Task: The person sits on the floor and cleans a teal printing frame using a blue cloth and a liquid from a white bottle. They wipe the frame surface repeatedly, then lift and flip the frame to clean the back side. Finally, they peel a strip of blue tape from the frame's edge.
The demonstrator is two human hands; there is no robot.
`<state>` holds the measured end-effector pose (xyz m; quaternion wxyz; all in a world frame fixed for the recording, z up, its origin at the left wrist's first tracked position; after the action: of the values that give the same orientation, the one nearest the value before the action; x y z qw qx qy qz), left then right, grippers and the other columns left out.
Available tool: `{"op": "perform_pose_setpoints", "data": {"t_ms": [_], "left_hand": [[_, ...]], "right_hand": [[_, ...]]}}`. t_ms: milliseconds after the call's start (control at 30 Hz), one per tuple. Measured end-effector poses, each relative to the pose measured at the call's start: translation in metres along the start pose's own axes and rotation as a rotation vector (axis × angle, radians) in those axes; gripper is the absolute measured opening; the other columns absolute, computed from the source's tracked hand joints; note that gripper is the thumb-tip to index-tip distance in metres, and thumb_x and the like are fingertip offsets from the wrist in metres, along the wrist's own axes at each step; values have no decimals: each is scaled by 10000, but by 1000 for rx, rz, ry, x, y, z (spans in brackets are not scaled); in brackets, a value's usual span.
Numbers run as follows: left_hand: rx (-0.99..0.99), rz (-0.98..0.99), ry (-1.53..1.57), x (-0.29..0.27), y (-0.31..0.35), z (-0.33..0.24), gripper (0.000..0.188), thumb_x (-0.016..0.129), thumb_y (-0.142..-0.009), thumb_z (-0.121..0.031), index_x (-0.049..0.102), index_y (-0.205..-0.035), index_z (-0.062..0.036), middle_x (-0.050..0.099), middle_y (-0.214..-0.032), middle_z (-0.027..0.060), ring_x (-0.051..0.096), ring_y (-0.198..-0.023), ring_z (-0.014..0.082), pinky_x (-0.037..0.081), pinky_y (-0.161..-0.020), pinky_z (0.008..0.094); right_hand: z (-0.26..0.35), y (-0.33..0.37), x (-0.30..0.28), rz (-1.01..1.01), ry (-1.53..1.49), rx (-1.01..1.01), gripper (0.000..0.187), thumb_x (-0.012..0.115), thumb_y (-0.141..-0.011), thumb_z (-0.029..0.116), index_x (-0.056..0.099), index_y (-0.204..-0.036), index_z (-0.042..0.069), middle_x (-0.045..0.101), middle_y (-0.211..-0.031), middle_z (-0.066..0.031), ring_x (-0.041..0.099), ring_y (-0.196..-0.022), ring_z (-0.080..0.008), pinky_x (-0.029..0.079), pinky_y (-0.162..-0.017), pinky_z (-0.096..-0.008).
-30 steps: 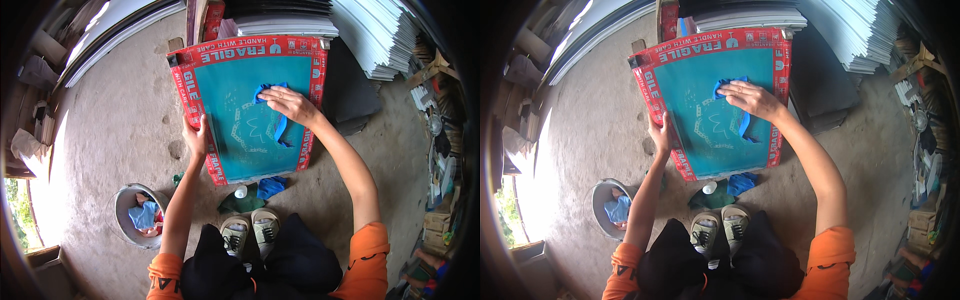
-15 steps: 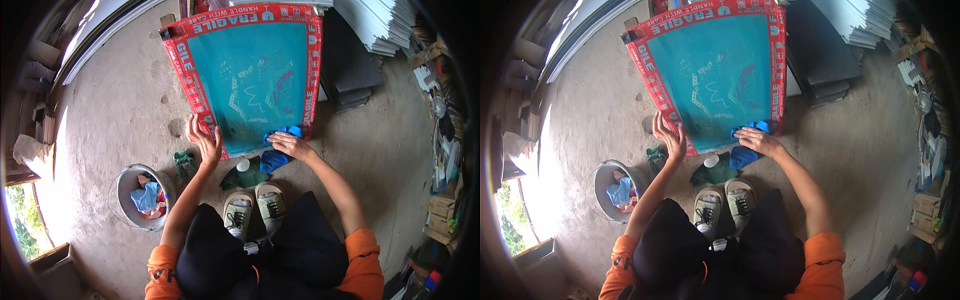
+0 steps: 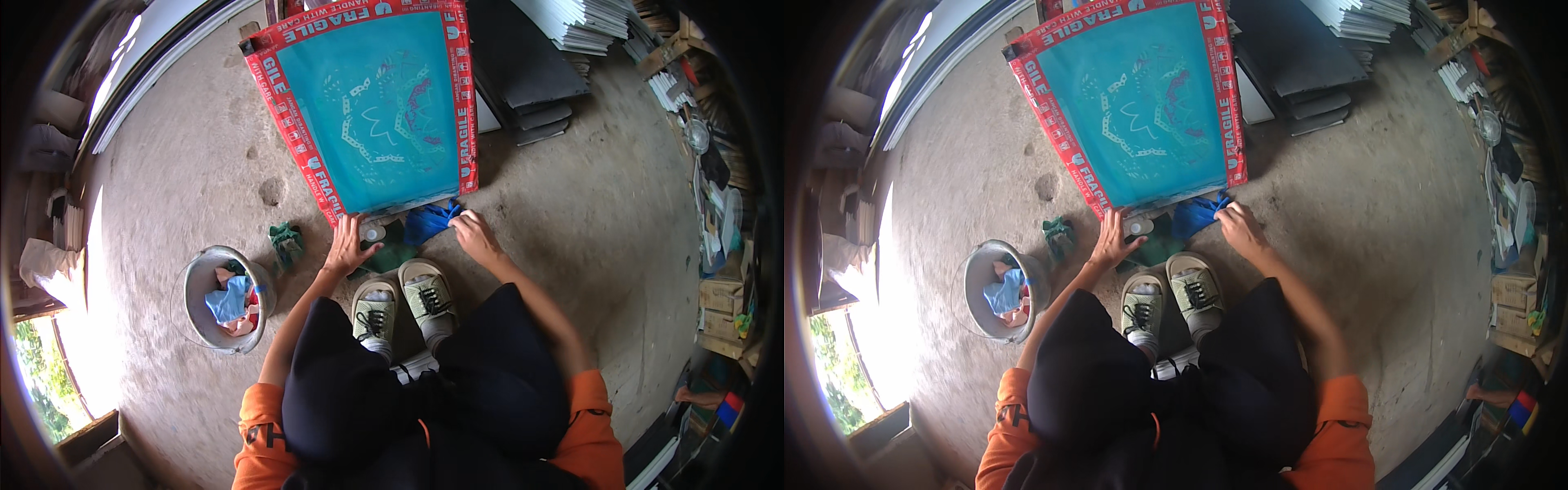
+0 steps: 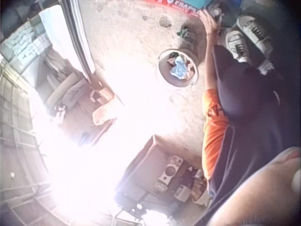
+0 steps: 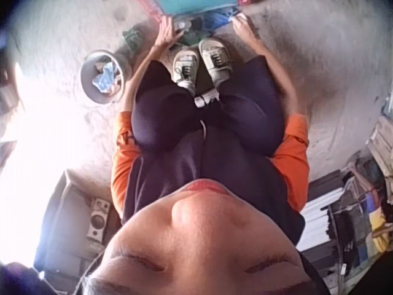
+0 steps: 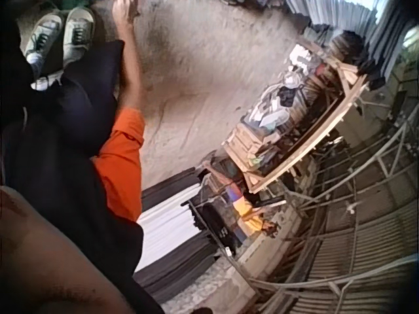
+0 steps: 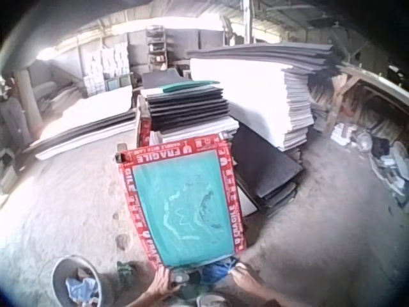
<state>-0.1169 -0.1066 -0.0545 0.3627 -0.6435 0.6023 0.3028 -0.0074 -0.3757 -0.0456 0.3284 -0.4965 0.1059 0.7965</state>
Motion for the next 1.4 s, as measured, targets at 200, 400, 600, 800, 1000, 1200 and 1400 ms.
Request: {"op": "perform_pose_setpoints", "data": {"t_ms": [200,400,600,800,1000,1200,1400], "left_hand": [[-105,-9,135,10,5,4,624,729,-697,-209,408,-1201,-31,406,-1109,192,414,-1081,366,369,-931,434],[-144,-45,218,22,6,2,438,714,-713,-179,522,-1086,-50,458,-1092,151,450,-1050,339,390,-900,428],[-161,-63,340,22,5,-7,417,702,-735,-197,533,-1086,-50,526,-1024,140,503,-996,345,417,-844,414],[-177,-60,555,-8,-9,-35,385,623,-843,-293,495,-1088,-23,587,-904,208,586,-830,345,453,-727,377],[1,52,482,-87,-70,-118,380,591,-870,-315,459,-1029,4,609,-809,175,622,-751,266,466,-676,368],[53,-31,198,-140,-85,-163,451,584,-842,-416,462,-966,0,604,-761,254,593,-729,431,482,-611,466],[178,-92,-61,-159,-72,-195,457,590,-827,-424,500,-958,4,619,-752,223,614,-709,400,501,-614,448]], "right_hand": [[3,-33,41,-103,-68,-12,317,662,-717,74,519,-998,43,533,-1011,-119,488,-1001,-289,415,-841,-392],[2,-47,73,3,27,84,357,707,-694,121,534,-994,33,533,-985,-117,488,-983,-300,415,-817,-399],[1,-45,61,-133,-201,213,261,715,-688,83,573,-890,-2,565,-893,-141,529,-896,-322,438,-771,-383],[31,-59,-10,-256,-489,319,256,675,-780,104,554,-956,-37,633,-847,-168,637,-767,-289,482,-674,-346],[65,-82,-107,-391,-647,306,189,627,-821,107,634,-968,-11,672,-836,-132,644,-754,-137,480,-665,-280],[112,-83,-162,-454,-587,253,183,625,-821,130,654,-950,4,680,-835,-117,643,-754,-132,482,-673,-269],[120,-69,-170,-461,-602,314,209,633,-806,150,673,-964,19,684,-807,-118,637,-736,-120,481,-669,-275]]}}
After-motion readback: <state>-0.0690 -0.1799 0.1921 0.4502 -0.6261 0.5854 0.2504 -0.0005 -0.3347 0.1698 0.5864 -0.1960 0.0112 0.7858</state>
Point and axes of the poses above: each hand's wrist, its own y-axis away from the middle knuckle, its own x-axis out of the palm, z = x × y, the point moved 3 cm from there along -y, towards the middle knuckle
